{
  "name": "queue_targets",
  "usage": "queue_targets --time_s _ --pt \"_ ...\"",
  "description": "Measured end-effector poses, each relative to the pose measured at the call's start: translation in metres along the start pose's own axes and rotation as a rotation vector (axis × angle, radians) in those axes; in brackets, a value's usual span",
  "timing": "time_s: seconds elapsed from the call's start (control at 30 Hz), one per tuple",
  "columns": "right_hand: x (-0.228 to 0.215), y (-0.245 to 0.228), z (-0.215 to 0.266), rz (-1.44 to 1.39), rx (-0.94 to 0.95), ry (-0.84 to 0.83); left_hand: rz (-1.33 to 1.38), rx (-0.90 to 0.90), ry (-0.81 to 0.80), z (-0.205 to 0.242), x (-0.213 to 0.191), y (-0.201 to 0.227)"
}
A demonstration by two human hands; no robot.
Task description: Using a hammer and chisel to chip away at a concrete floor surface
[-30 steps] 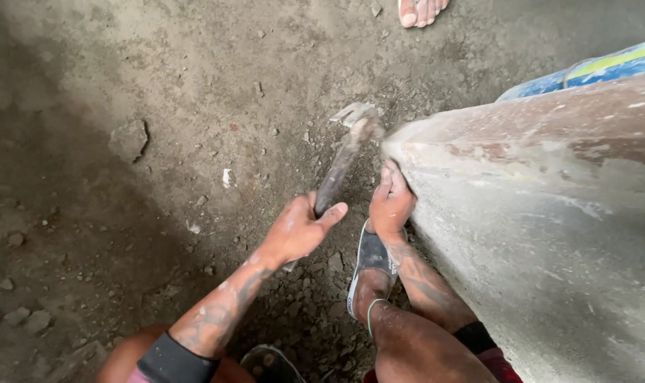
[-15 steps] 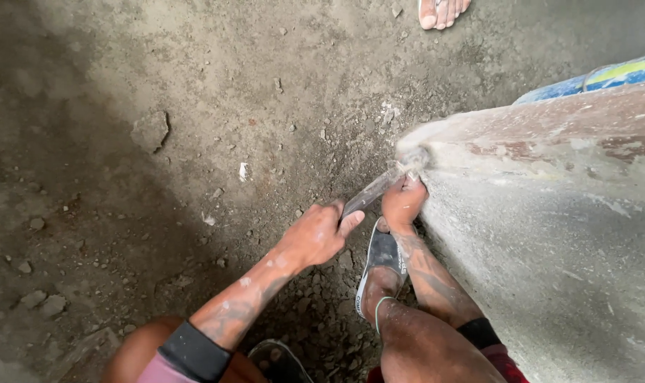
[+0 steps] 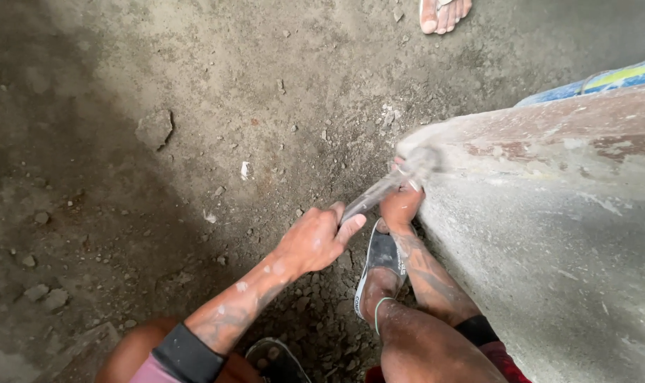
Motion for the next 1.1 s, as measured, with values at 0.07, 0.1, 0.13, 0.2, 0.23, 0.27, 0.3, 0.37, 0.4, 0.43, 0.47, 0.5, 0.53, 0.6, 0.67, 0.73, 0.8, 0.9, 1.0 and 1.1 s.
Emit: queue_targets --time_s 0.07,0.1,0.13,0.2,0.23,0.27,0.3,0.37,0.4,0.43,0.47,0.5,0.53,0.6,0.67,0.73,0.8,0.9,1.0,1.1 --pt "0.050 0.096 0.019 0.214 0.248 -0.292 -0.042 0.097 0.040 0.007 -0.011 0.019" --pt "0.042 0.076 0.016 0.212 0.251 -0.289 -0.045 0.099 0.038 0.000 -0.004 0.008" --pt "0.029 0.042 0.010 0.065 0.108 -0.197 -0.034 0.099 0.024 -0.005 0.004 -0.002" --pt "0.008 -0.012 0.001 -0.088 -0.062 -0.097 -0.020 0.113 0.036 -0.009 0.002 -0.009" --pt "0.000 -0.025 0.001 -0.082 -0.043 -0.079 -0.067 -0.002 -0.011 -0.007 0.001 -0.018" --pt "-0.007 -0.038 0.001 -0.075 -0.023 -0.060 -0.111 -0.117 -0.058 -0.005 -0.001 -0.027" --pt "-0.009 -0.045 0.000 -0.075 -0.030 -0.065 -0.106 -0.118 -0.052 0.000 -0.006 -0.026" --pt "-0.017 -0.063 0.001 -0.195 -0.147 -0.076 -0.017 -0.146 -0.006 0.007 -0.015 -0.025" --pt "-0.016 -0.058 0.001 -0.190 -0.138 -0.078 -0.017 -0.150 -0.015 0.006 -0.016 -0.030" --pt "-0.017 -0.064 0.001 -0.135 -0.259 -0.079 -0.024 -0.130 0.040 0.004 -0.023 -0.031" --pt "-0.017 -0.070 0.002 -0.078 -0.379 -0.080 -0.030 -0.110 0.095 0.002 -0.031 -0.031" --pt "-0.020 -0.067 0.000 -0.078 -0.382 -0.068 -0.035 -0.098 0.097 0.000 -0.030 -0.034" --pt "-0.018 -0.070 0.001 -0.092 -0.445 -0.114 0.016 -0.104 0.136 -0.001 -0.031 -0.038" --pt "-0.013 -0.062 0.002 -0.096 -0.517 -0.162 0.078 -0.104 0.175 -0.004 -0.030 -0.040" --pt "0.005 -0.041 0.003 -0.010 -0.530 -0.238 0.155 -0.139 0.220 -0.009 -0.030 -0.041" --pt "0.000 -0.052 0.003 -0.008 -0.570 -0.245 0.174 -0.136 0.224 -0.019 -0.027 -0.039" --pt "0.000 -0.057 0.006 0.000 -0.602 -0.257 0.196 -0.139 0.218 -0.030 -0.027 -0.040" --pt "0.002 -0.049 0.007 0.144 -0.710 -0.328 0.204 -0.153 0.228 -0.047 -0.020 -0.035" --pt "0.025 -0.051 0.013 0.306 -0.881 -0.451 0.293 -0.192 0.241 -0.057 -0.012 -0.037" --pt "0.037 -0.054 0.006 0.271 -0.840 -0.478 0.354 -0.200 0.264 -0.072 -0.008 -0.038"
Point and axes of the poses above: each hand's wrist, its own z-axis away from the middle knuckle, its own x-axis out of the palm, y = z × x, the point moved 8 cm from there along -z, towards the middle knuckle, and after that the axes turned 1 degree about -x, right-handed, at the moved point
